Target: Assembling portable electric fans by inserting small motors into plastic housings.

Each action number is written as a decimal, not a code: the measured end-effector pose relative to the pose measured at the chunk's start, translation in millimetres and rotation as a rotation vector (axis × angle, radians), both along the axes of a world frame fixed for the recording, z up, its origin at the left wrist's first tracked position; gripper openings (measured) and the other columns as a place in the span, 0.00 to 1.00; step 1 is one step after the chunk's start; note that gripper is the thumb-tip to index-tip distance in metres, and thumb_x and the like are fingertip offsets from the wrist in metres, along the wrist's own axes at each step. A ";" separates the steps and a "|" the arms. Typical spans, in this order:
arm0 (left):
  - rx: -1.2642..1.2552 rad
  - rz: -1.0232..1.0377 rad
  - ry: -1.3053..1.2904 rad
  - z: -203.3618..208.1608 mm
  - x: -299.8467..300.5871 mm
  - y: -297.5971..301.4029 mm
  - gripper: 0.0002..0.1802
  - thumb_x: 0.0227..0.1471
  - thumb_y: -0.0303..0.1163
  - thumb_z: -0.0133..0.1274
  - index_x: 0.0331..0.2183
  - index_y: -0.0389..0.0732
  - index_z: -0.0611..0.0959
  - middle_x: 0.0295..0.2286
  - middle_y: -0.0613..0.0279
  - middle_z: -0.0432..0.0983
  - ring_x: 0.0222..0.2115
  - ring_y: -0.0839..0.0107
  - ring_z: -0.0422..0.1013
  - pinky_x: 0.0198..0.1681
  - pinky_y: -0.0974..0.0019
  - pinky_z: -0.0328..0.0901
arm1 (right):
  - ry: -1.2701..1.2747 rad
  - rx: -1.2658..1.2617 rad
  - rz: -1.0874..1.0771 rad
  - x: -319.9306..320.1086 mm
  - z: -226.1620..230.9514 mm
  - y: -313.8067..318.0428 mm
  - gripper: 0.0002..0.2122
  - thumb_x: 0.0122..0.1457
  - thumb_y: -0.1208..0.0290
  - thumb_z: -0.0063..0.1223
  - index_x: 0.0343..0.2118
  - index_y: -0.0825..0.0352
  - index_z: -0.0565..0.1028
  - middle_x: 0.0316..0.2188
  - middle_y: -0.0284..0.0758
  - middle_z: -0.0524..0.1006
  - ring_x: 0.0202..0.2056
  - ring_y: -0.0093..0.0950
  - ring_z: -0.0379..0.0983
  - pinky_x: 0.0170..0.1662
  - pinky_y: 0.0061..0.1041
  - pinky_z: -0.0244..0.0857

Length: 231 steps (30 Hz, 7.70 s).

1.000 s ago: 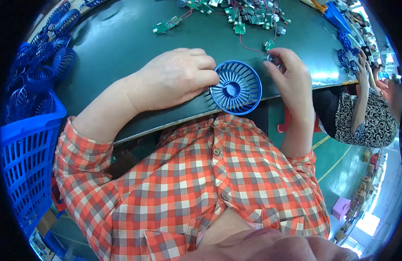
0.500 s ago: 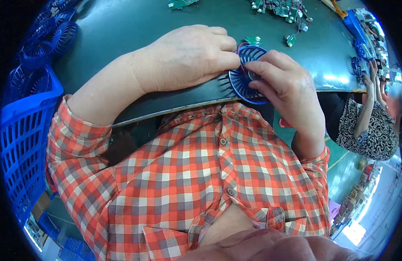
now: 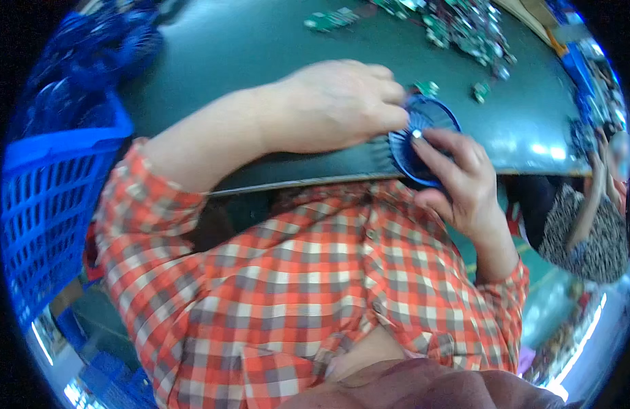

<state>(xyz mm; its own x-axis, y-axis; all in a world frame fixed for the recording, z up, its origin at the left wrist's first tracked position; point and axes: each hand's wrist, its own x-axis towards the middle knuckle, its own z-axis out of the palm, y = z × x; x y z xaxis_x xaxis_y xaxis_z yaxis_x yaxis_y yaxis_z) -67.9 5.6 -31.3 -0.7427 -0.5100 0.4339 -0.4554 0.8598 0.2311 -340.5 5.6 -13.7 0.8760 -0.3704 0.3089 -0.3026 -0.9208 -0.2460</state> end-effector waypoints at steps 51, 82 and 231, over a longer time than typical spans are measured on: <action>0.055 0.339 -0.081 5.0 -11.6 19.8 0.29 0.47 0.35 0.65 0.51 0.44 0.75 0.59 0.47 0.61 0.57 0.46 0.63 0.60 0.43 0.58 | -0.295 -0.152 -0.754 -16.3 3.5 -190.7 0.10 0.58 0.68 0.58 0.38 0.68 0.81 0.29 0.40 0.81 0.32 0.32 0.78 0.39 0.29 0.70; 0.163 0.235 -0.102 21.9 -5.2 23.9 0.24 0.44 0.36 0.67 0.44 0.40 0.79 0.42 0.52 0.72 0.47 0.54 0.69 0.50 0.55 0.64 | -0.968 0.197 -0.549 -26.1 22.6 -99.5 0.10 0.58 0.75 0.58 0.43 0.67 0.78 0.31 0.27 0.74 0.31 0.13 0.68 0.35 0.14 0.63; 0.084 1.052 -0.249 35.2 101.0 2.3 0.15 0.55 0.39 0.52 0.30 0.37 0.84 0.29 0.44 0.80 0.34 0.46 0.77 0.41 0.47 0.71 | 0.092 -0.609 -0.319 24.0 -13.1 -169.3 0.23 0.58 0.62 0.59 0.58 0.51 0.72 0.62 0.37 0.65 0.63 0.39 0.60 0.64 0.41 0.55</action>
<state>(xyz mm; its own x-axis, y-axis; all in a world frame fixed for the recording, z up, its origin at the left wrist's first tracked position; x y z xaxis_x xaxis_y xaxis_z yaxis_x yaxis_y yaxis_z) 33.1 7.9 3.9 0.0222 -0.9638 0.2657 -0.9976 -0.0037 0.0697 -316.5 -163.7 -26.8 0.7855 -0.3987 0.4733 -0.5766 -0.7493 0.3256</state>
